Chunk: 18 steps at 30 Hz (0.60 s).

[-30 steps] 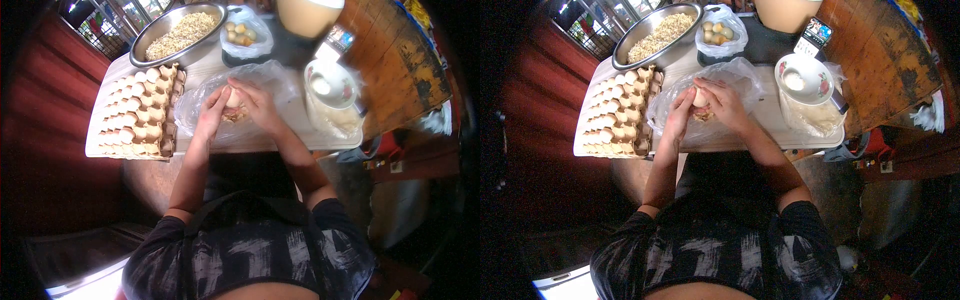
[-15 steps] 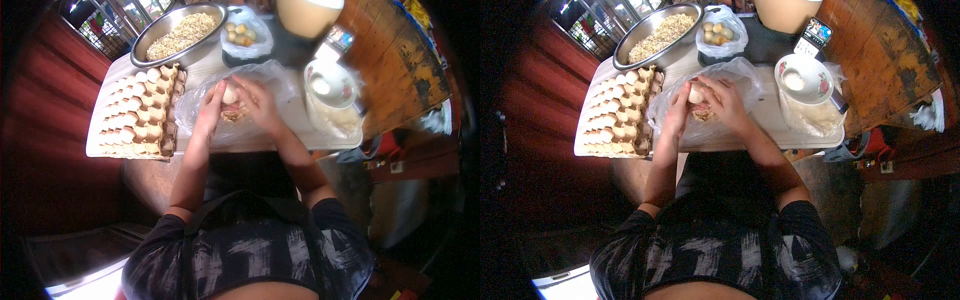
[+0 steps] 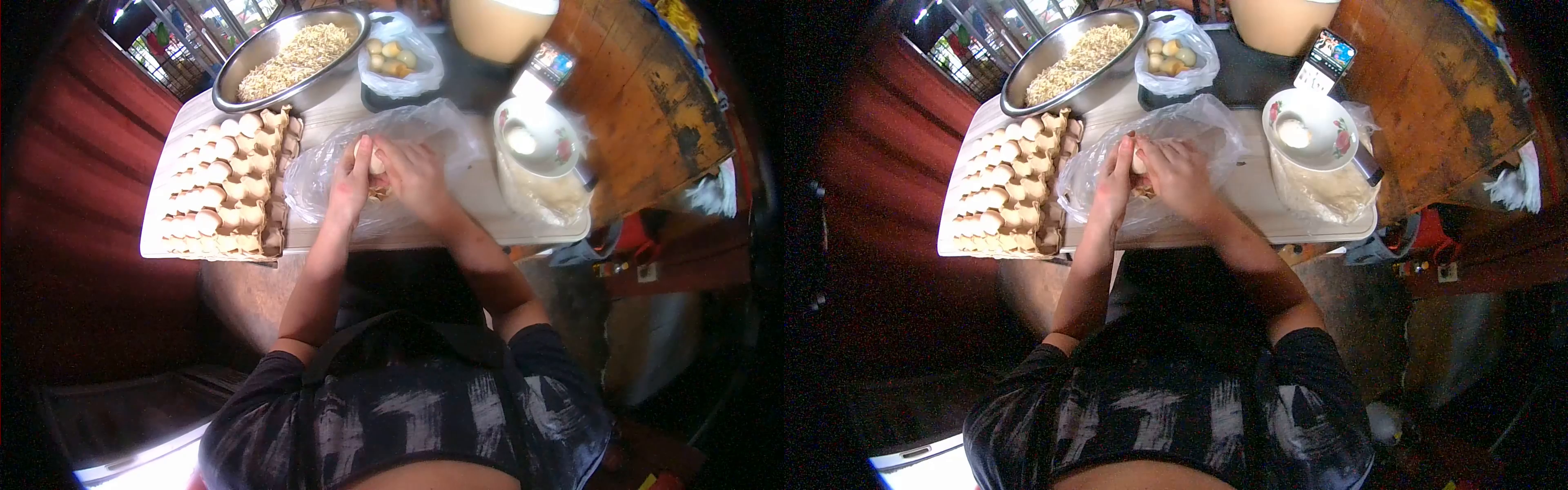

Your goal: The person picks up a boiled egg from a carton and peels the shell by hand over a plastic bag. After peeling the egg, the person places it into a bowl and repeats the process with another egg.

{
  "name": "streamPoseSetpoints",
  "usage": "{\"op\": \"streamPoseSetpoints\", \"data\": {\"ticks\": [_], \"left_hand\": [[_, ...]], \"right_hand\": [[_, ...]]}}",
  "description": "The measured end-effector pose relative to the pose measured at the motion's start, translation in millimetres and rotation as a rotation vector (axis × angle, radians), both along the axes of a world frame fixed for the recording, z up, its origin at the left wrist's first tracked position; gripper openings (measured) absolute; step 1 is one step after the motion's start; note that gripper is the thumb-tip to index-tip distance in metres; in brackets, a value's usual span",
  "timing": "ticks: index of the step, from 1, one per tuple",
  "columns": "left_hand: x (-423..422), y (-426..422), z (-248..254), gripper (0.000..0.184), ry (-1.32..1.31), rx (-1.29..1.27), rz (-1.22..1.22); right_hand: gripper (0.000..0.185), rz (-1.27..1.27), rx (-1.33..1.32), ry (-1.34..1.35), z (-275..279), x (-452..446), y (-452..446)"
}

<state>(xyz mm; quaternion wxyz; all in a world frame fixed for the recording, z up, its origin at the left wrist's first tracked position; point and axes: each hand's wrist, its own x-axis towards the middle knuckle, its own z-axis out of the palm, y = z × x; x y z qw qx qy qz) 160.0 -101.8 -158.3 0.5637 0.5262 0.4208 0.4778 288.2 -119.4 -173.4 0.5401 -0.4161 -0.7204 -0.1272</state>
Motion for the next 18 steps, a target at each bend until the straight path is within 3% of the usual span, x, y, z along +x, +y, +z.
{"op": "streamPoseSetpoints", "data": {"ticks": [8, 18], "left_hand": [[-8, -2, -1, 0.055, -0.010, -0.097, -0.079], [-13, -3, -2, 0.052, -0.003, -0.092, -0.121]], "right_hand": [[0.024, 0.001, 0.057, -0.061, 2, 0, -1], [0.015, 0.052, -0.103, 0.179, -5, 1, 3]]}}
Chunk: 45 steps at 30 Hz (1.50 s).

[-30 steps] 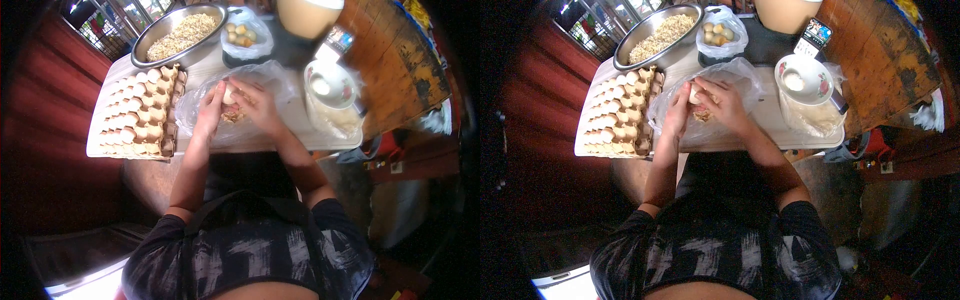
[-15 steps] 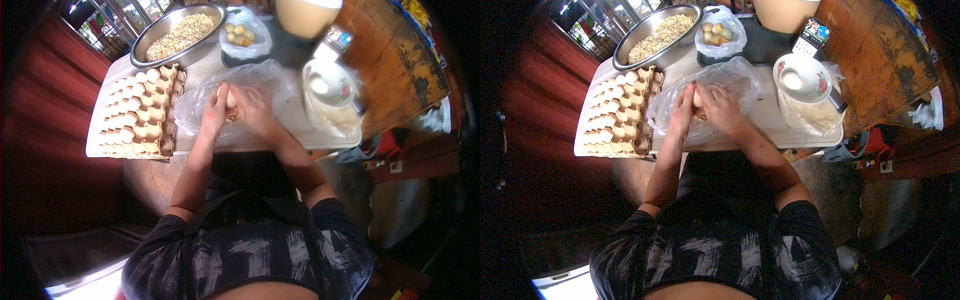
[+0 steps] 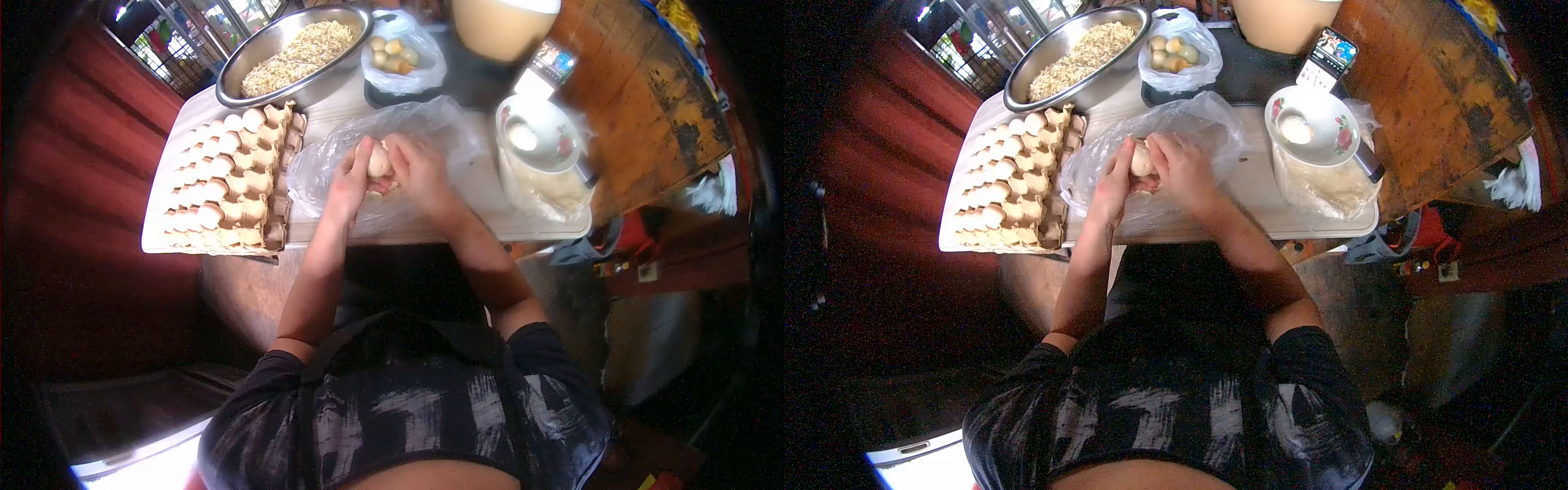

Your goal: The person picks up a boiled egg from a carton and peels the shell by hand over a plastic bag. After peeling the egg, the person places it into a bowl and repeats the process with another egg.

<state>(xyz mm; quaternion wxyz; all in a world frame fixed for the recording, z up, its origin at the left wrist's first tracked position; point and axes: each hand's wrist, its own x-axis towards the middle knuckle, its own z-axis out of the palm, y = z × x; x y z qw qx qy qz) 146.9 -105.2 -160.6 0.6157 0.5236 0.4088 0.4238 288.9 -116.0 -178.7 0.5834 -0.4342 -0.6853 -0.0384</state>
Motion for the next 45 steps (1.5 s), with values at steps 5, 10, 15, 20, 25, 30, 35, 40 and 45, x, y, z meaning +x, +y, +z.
{"op": "streamPoseSetpoints", "data": {"ticks": [5, 10, 15, 20, 25, 30, 35, 40, 45], "left_hand": [[1, -2, 8, 0.047, 0.037, 0.001, 0.040], [0, 3, 3, 0.052, 0.029, 0.028, 0.048], [4, -1, 8, 0.046, 0.105, 0.025, 0.064], [3, -4, 10, 0.045, 0.069, 0.001, 0.042], [-2, -4, 5, 0.046, 0.072, 0.017, 0.084], [-13, -1, 8, 0.046, -0.024, -0.018, 0.012], [-18, -1, 12, 0.049, -0.046, -0.062, -0.006], [-12, 0, 11, 0.046, -0.041, -0.054, 0.018], [-5, 1, 11, 0.040, -0.099, -0.025, 0.032]], "right_hand": [[0.016, 0.146, -0.074, 0.098, 9, -1, -3], [0.018, 0.286, -0.189, 0.240, 5, 2, 0], [0.014, 0.076, 0.035, -0.004, -1, 2, 4], [0.010, -0.033, 0.075, -0.156, 2, 2, -1], [0.012, -0.062, 0.055, -0.139, -1, 2, -2], [0.012, -0.079, 0.006, -0.029, -2, 1, 0], [0.010, -0.062, 0.017, 0.003, -3, 4, 3], [0.015, 0.114, -0.060, 0.039, -1, 1, 4], [0.021, 0.219, -0.216, 0.183, 10, -1, -5]]}}
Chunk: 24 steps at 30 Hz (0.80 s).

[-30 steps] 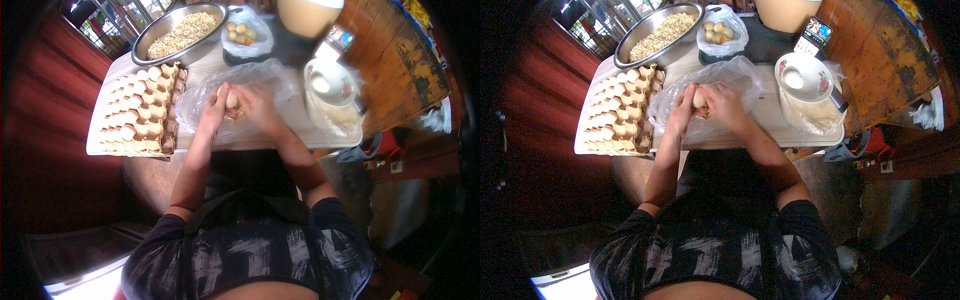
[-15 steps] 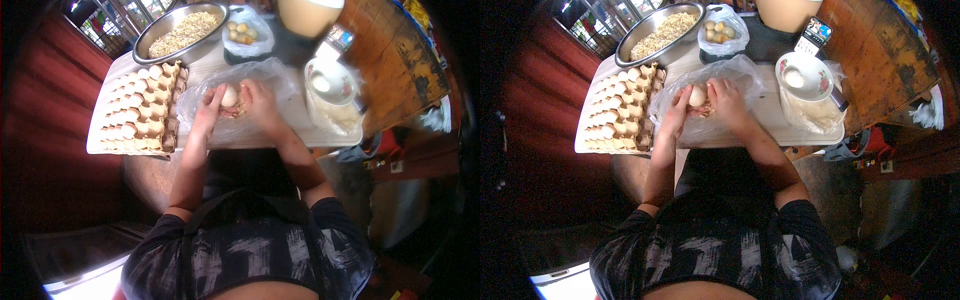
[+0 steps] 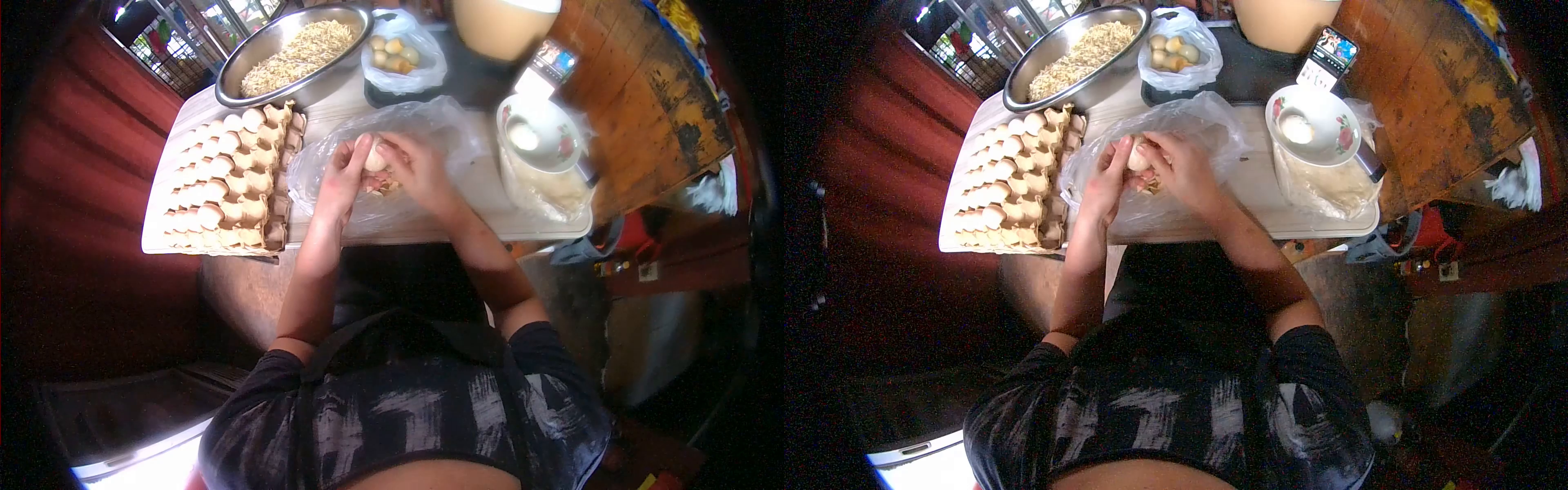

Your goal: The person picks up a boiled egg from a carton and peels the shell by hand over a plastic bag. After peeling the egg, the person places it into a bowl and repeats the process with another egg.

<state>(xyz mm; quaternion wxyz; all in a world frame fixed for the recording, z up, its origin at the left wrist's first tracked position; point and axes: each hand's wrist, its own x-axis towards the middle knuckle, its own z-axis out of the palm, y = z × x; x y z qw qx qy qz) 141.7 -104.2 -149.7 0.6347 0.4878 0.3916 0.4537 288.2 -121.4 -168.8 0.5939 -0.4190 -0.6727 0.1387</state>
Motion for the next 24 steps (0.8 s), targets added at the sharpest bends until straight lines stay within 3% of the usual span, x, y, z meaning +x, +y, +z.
{"op": "streamPoseSetpoints", "data": {"ticks": [5, 13, 24], "left_hand": [[1, 0, 0, 0.039, 0.032, 0.029, 0.001], [1, 0, -1, 0.039, 0.068, 0.011, 0.013], [-9, 3, 1, 0.045, 0.052, -0.016, 0.001]], "right_hand": [[0.021, 0.055, -0.037, 0.116, -12, 3, 8], [0.009, -0.271, 0.220, -0.278, -13, 2, 7], [0.011, -0.302, 0.155, -0.206, -11, 3, 5]]}}
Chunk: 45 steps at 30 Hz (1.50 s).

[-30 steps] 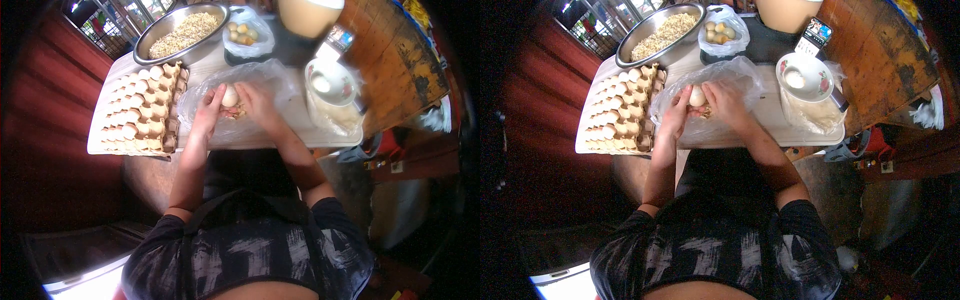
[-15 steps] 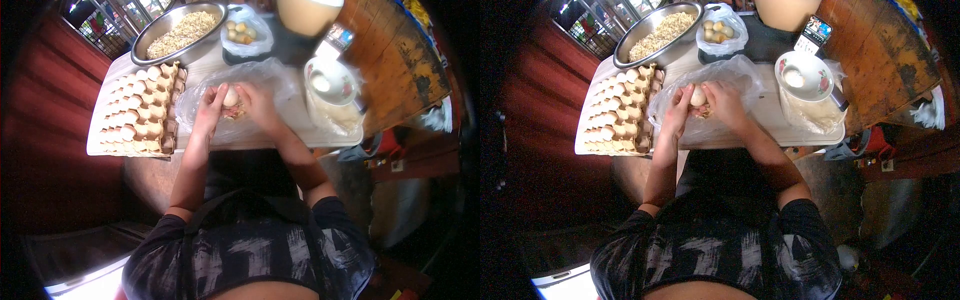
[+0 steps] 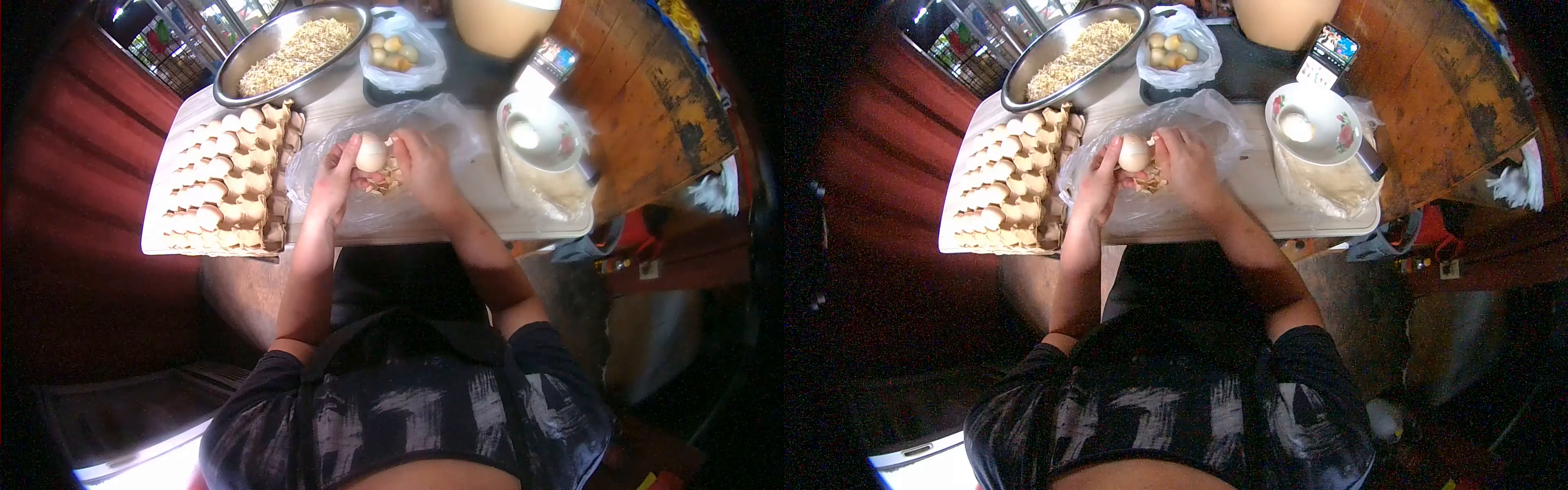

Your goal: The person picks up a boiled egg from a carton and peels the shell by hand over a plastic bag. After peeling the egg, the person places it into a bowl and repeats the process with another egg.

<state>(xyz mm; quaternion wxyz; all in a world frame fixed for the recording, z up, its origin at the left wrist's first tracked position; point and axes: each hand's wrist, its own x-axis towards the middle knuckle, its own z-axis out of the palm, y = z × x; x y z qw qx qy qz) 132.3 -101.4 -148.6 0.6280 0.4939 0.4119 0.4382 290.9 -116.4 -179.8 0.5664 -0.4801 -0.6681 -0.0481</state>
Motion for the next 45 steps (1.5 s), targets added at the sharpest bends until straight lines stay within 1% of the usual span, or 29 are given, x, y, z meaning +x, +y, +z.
{"op": "streamPoseSetpoints", "data": {"ticks": [3, 5, 8, 9, 10, 11, 13, 14, 16, 19, 20, 21, 22, 26, 29, 31, 35, 37, 41, 45], "left_hand": [[-4, 2, 2, 0.049, -0.019, -0.023, -0.015], [-8, 2, 5, 0.051, -0.047, -0.097, -0.035], [-7, 2, 6, 0.050, 0.004, -0.073, -0.007], [-7, 2, 7, 0.050, 0.005, -0.073, -0.007], [-5, 0, 7, 0.048, 0.047, -0.037, -0.013], [-3, 0, 8, 0.047, 0.088, 0.000, -0.018], [-2, 1, 4, 0.046, 0.113, 0.007, -0.027], [-2, 2, 2, 0.044, 0.137, 0.011, -0.035], [-2, 1, 4, 0.043, 0.137, 0.021, -0.044], [-5, 1, 4, 0.039, 0.114, 0.026, -0.071], [-5, -1, 4, 0.037, 0.110, 0.060, -0.127], [-5, -1, 3, 0.037, 0.107, 0.093, -0.184], [-5, -1, 1, 0.040, 0.102, 0.065, -0.161], [-5, -1, 5, 0.042, 0.124, 0.026, -0.171], [-3, -1, 3, 0.042, 0.123, 0.031, -0.166], [-2, -4, 6, 0.040, 0.104, 0.004, -0.168], [-1, -3, 5, 0.039, 0.085, -0.014, -0.169], [-2, -1, 4, 0.033, 0.122, 0.012, -0.200], [-2, -5, 8, 0.033, 0.126, 0.002, -0.193], [-7, -5, 11, 0.033, 0.107, -0.040, -0.210]], "right_hand": [[0.011, 0.005, -0.007, 0.034, -2, 1, 1], [0.011, 0.001, -0.007, 0.061, -2, 4, 2], [0.012, 0.032, -0.047, 0.003, -1, 5, 1], [0.014, 0.085, -0.075, -0.011, -2, 3, 2], [0.017, 0.138, -0.103, -0.025, -2, 2, 2], [0.017, 0.139, -0.102, -0.025, -2, 2, 2], [0.022, 0.299, -0.129, 0.139, 5, 1, -1], [0.022, 0.300, -0.123, 0.139, 5, 1, -1], [0.027, 0.466, -0.226, 0.279, 5, 1, 1], [0.027, 0.501, -0.222, 0.311, -1, 6, 8], [0.027, 0.509, -0.216, 0.311, -3, 6, 10], [0.026, 0.482, -0.171, 0.287, -2, 6, 10], [0.025, 0.454, -0.126, 0.265, -2, 6, 10], [0.024, 0.384, -0.142, 0.225, -8, 6, 9], [0.021, 0.314, -0.099, 0.172, -6, 6, 6], [0.019, 0.189, 0.012, 0.011, -7, 7, 7], [0.019, 0.131, -0.045, -0.011, -6, 5, 1], [0.021, 0.087, -0.038, -0.018, -7, 4, 1], [0.019, 0.060, -0.121, 0.007, -1, 8, -3], [0.015, 0.083, -0.087, 0.052, -1, 12, 1]]}}
